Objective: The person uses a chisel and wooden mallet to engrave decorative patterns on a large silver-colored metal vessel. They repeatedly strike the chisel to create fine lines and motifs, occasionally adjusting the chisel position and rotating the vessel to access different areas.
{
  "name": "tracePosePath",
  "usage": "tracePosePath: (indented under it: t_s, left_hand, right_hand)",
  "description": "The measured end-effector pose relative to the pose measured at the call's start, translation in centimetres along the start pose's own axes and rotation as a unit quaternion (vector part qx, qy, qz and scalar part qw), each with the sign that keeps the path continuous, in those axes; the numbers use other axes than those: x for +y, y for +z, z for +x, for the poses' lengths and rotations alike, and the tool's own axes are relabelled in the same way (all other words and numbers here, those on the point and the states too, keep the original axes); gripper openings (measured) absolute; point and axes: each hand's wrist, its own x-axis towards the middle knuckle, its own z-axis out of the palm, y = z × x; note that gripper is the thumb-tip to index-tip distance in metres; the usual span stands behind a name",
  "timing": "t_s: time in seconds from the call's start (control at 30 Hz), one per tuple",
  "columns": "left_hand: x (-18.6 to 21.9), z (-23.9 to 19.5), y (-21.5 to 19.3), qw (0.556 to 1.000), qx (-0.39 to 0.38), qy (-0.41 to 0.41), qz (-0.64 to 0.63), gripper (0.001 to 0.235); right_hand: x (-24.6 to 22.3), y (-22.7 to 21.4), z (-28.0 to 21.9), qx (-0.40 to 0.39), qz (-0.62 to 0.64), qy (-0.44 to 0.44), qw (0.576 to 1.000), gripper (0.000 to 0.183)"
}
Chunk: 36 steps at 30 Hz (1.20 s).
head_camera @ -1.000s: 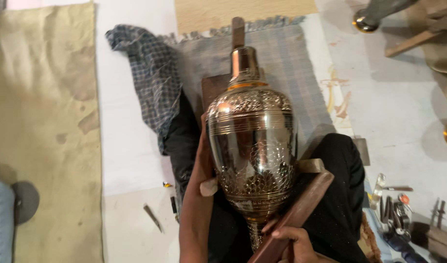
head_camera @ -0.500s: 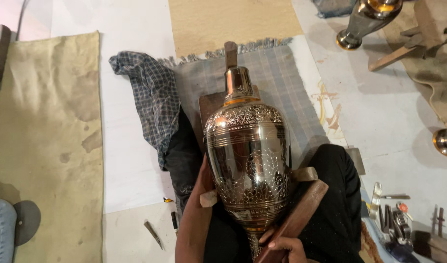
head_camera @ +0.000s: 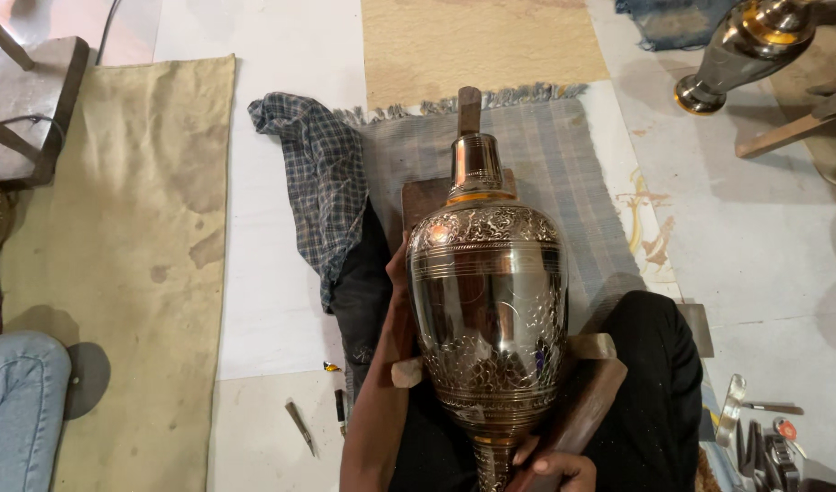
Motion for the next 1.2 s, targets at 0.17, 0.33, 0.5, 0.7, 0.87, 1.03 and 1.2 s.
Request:
tracePosePath:
  t_s: [0.17, 0.33, 0.5, 0.7, 0.87, 1.03, 1.2]
  left_hand:
    - [-0.9, -1.3, -1.3, 0.985, -0.014, -0.119, -0.122, 0.03]
    - [-0.2, -1.6, -2.2, 0.918, 0.062, -0.315, -0.234, 0.035]
    - [-0.1, -2.0, -3.1, 0.87, 0.145, -0.409, -0.234, 0.038]
    - [1.2, -2.1, -2.2, 0.85, 0.153, -0.458, -0.211, 0.043]
    - [8.0, 0.0, -3.5, 0.929, 0.101, -0.3, 0.194, 0.037]
    - [19.0, -2.8, -6.2, 0.841, 0.237, -0.388, 0.293, 0.044]
    - [25.9, -7.5, -7.0, 0.741, 0.123, -0.38, 0.539, 0.032]
  right_hand:
    - [1.0, -2.8, 1.5, -0.039, 0.011, 0.045, 0.998, 0.02]
    - [1.4, -4.7, 1.0, 0.018, 0.03, 0.243, 0.969, 0.025]
    - [0.4, -7.3, 1.6, 0.075, 0.186, 0.542, 0.816, 0.025]
    - [-0.3, -10.2, 0.5, 0.07, 0.03, 0.611, 0.788, 0.023]
    - [-0.2, -13.6, 0.2, -0.193, -0.275, 0.375, 0.864, 0.032]
    - [-2.4, -13.4, 3.8, 0.119, -0.168, 0.49, 0.847, 0.048]
    - [-9.1, -10.5, 7.5, 0.118, -0.037, 0.347, 0.93, 0.055]
